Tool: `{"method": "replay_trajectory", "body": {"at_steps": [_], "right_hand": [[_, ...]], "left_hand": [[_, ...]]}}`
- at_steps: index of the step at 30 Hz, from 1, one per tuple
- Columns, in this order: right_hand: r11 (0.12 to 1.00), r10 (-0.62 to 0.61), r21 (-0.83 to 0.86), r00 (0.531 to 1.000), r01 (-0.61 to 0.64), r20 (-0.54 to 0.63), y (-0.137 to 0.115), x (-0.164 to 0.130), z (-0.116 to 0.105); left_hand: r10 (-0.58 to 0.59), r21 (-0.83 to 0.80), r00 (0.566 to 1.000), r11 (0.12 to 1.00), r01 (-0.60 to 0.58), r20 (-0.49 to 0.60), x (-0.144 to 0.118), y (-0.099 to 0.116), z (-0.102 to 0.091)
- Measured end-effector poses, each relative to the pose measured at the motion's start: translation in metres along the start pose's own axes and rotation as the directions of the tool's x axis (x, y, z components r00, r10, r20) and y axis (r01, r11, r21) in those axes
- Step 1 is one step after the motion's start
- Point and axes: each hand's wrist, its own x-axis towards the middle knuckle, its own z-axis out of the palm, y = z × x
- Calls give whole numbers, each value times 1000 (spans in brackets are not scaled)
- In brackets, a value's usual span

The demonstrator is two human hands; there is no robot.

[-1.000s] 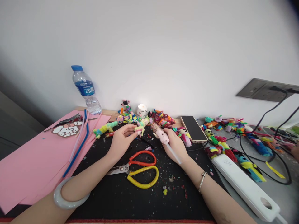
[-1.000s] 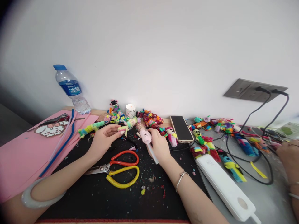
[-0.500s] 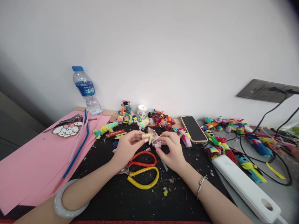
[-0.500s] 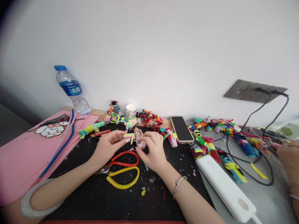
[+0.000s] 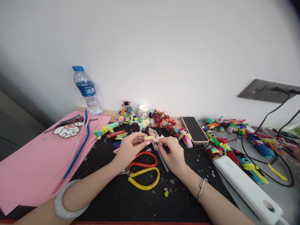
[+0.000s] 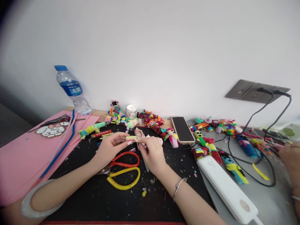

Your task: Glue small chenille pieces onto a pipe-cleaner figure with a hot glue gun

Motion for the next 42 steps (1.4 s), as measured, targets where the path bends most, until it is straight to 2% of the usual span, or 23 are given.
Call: {"method": "replay_trajectory", "body": {"at_steps": [6, 16, 20, 27, 34, 42], "right_hand": [[997, 62, 48, 997, -60, -41, 3, 1, -3], [979, -108, 176, 994, 105, 11, 2, 1, -2], [978, -129, 173, 991, 120, 38, 2, 1, -4], [983, -141, 120, 990, 138, 17, 0, 2, -4], [984, -146, 115, 987, 138, 66, 0, 0, -2], [989, -113, 100, 993, 110, 30, -1, 1, -3]], "left_hand": [[-6, 63, 1000, 998, 6, -1, 2, -1, -3], [-33, 95, 995, 995, 24, 95, 1, 1, -1], [-38, 91, 994, 995, 29, 100, 1, 0, -2], [-48, 94, 990, 995, 35, 131, 1, -2, -2], [-45, 113, 988, 993, 28, 150, 0, -2, -2], [-54, 99, 994, 994, 45, 95, 2, 1, -1]]}}
